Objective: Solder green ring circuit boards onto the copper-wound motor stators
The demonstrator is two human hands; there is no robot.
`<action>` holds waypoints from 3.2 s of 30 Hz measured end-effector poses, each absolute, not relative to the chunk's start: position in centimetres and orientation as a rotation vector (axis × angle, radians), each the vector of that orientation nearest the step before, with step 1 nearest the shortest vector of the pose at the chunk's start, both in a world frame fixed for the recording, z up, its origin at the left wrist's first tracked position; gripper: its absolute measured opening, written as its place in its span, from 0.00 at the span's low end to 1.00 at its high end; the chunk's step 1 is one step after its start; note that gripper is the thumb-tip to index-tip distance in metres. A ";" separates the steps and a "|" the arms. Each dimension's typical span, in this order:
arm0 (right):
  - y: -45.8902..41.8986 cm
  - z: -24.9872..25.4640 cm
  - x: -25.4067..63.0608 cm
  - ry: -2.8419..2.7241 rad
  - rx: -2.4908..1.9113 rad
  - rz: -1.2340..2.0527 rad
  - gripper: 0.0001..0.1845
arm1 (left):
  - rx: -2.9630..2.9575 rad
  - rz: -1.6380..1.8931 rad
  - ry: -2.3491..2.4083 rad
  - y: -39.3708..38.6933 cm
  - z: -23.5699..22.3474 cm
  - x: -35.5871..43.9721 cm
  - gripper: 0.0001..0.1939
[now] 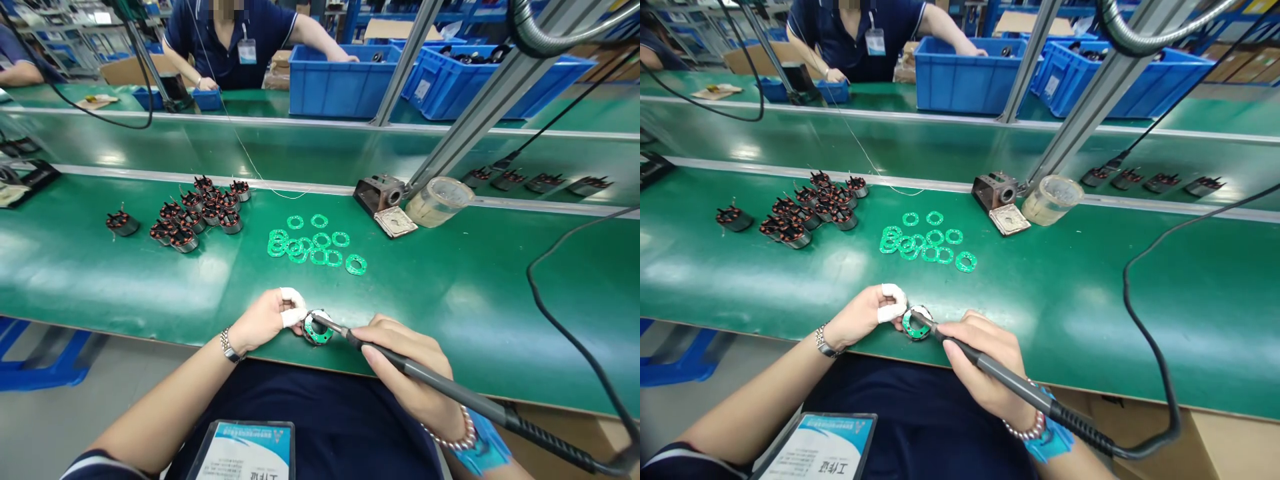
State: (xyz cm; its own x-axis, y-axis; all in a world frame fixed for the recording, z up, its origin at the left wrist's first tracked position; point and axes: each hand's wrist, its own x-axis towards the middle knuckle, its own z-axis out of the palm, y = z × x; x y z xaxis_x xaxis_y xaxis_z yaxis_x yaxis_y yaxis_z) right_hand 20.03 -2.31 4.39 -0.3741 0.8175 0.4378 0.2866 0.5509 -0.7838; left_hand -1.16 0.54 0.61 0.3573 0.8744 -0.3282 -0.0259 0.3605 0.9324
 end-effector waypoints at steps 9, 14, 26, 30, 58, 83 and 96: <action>-2.3 4.5 20.1 -1.955 -0.846 0.778 0.12 | 1.035 0.729 1.040 0.6 0.8 -1.1 0.11; -2.4 4.9 20.3 -1.959 -0.827 0.763 0.11 | 1.021 0.738 1.043 0.6 0.7 -1.1 0.11; 0.0 2.6 19.0 -2.206 -0.705 0.719 0.12 | 1.005 0.750 1.030 0.5 0.6 -1.1 0.12; 0.3 2.0 18.7 -2.273 -0.723 0.816 0.16 | 1.053 0.753 1.075 -0.1 0.7 -2.1 0.09; -1.9 1.5 16.4 -2.133 -0.757 0.557 0.15 | 0.901 0.716 1.052 -1.2 1.1 -1.8 0.12; -3.0 4.4 19.7 -1.957 -0.801 0.771 0.11 | 1.024 0.621 1.097 -1.0 1.3 -2.2 0.04; -2.6 4.1 19.9 -1.955 -0.704 0.749 0.13 | 1.018 0.622 1.082 -1.0 1.3 -2.2 0.06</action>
State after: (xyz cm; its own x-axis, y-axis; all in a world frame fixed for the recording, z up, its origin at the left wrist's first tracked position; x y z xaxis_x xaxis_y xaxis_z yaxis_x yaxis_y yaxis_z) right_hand 19.94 -2.57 4.05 -0.4332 0.7229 0.5383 0.1779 0.6541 -0.7352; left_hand -2.16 -0.97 1.30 0.3757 0.8273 -0.4176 0.0563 0.4294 0.9014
